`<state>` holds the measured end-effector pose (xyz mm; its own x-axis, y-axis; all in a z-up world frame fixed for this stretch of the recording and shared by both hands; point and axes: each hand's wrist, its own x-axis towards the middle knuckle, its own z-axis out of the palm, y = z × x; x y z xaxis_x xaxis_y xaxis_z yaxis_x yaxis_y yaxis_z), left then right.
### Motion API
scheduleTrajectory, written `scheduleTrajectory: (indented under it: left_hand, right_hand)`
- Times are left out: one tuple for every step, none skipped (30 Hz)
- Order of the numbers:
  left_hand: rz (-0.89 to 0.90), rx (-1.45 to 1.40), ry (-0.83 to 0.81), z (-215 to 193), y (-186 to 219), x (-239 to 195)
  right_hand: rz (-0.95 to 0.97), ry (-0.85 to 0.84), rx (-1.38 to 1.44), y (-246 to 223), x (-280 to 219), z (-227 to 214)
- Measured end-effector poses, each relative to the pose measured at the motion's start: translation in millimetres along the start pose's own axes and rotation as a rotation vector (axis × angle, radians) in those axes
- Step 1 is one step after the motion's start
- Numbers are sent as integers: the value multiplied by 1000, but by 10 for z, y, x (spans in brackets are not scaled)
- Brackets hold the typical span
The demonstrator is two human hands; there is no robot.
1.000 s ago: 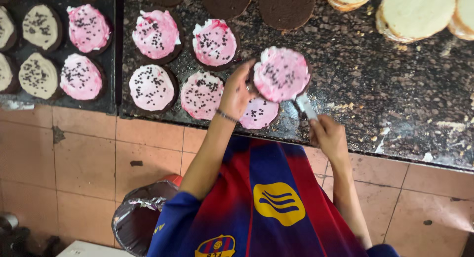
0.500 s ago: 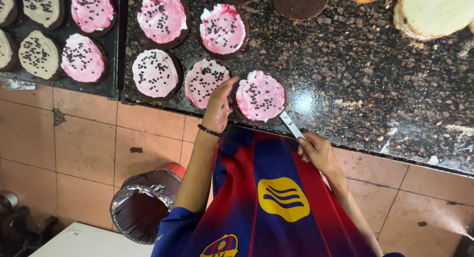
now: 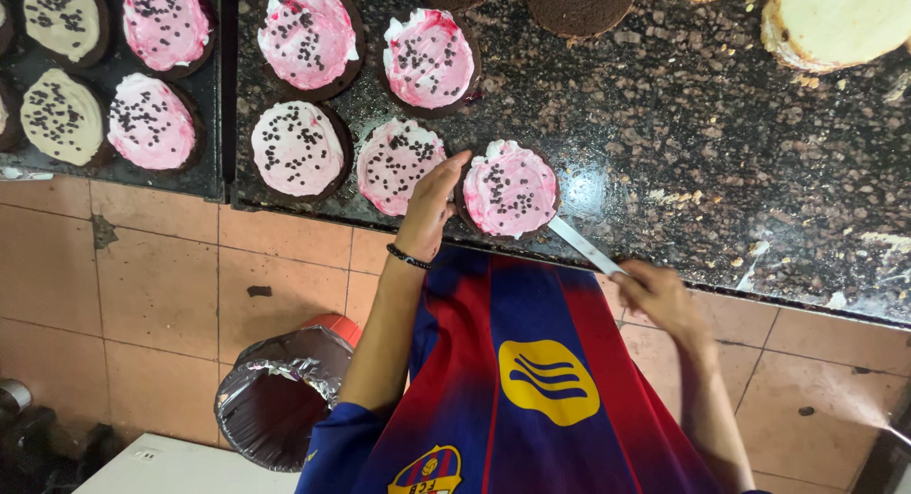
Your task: The person places round chocolate cake layers onto cream-covered bases using a metal spatula and their hands.
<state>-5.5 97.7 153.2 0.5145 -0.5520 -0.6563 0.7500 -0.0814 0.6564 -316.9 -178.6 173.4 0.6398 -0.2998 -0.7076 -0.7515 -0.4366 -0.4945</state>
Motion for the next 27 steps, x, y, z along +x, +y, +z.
scheduleTrajectory:
  left_hand:
    - [113,141,30,12,20,-33]
    - [225,283,62,29,37,-69]
    - [339,424,95,47,61,-96]
    - [382,556,133,69,78,-136]
    - [426,687,170,104,89,-174]
    - [470,819,207,141,101,-189]
    - [560,807,211,181,112,-185]
    - [650,793,214,220,117,-174]
    - [744,781,214,255,124,-137]
    - [739,690,188,302,124,-75]
    - [736,603,159,350,128,35]
    - [731,516,129,403,118,165]
    - [660,319,62,460,94,323]
    - [583,125,-4,528,67,529]
    - [499,-66,-69,589,33,755]
    - [400,-239,-61,650,-3,1004]
    - [294,-406,-55,714,-33,1269]
    - [184,-572,-47,782,-56,1541]
    - [142,-658,-35,864,-69,1807]
    - [99,-744,-23,948,-57,2077]
    - [78,-832,-123,1046,2,2368]
    - [56,-919,-223,1104,40,2586]
    - [135,-949,-334,1157,74,2766]
    - [215,-977,-445,1203,137,2937]
    - [221,-934,-428,1226,156,3026]
    - [228,-891,-413,1261,195,3101]
    - [240,-844,-397,1271,243,3147]
  right_hand:
    - [-1,-12,-28,71,-57,-99]
    - [71,-21,-27,131,-165,-235]
    - [143,-28,-26,160,-260,-372]
    - [100,14,46,145,-295,-473]
    - [56,57,117,93,-316,-565]
    - [12,101,188,3,-325,-618]
    - [94,143,222,-120,-320,-644]
    - [177,185,256,-276,-273,-663]
    - [258,229,293,-464,-172,-645]
    - [275,225,359,-673,-45,-631]
    - [289,224,428,-898,107,-610]
    - [346,243,408,-1128,235,-562]
    - [404,258,388,-1358,376,-516]
    - [312,269,383,-1573,536,-513]
    - [220,279,379,-1767,684,-516]
    - [183,286,423,-1947,852,-493]
    - [147,294,469,-2085,992,-489]
    - [98,289,563,-2193,1134,-498]
    - [49,286,655,-2276,1263,-489]
    - [-2,283,747,-2311,1335,-492]
    - [28,289,741,-2302,1364,-504]
    - [57,294,735,-2264,1360,-504]
    - [93,296,726,-2194,1300,-490]
    - [115,301,721,-2108,1205,-477]
    - [136,302,714,-2009,1063,-479]
    - [158,303,707,-1919,920,-487]
    - [189,292,708,-1849,808,-502]
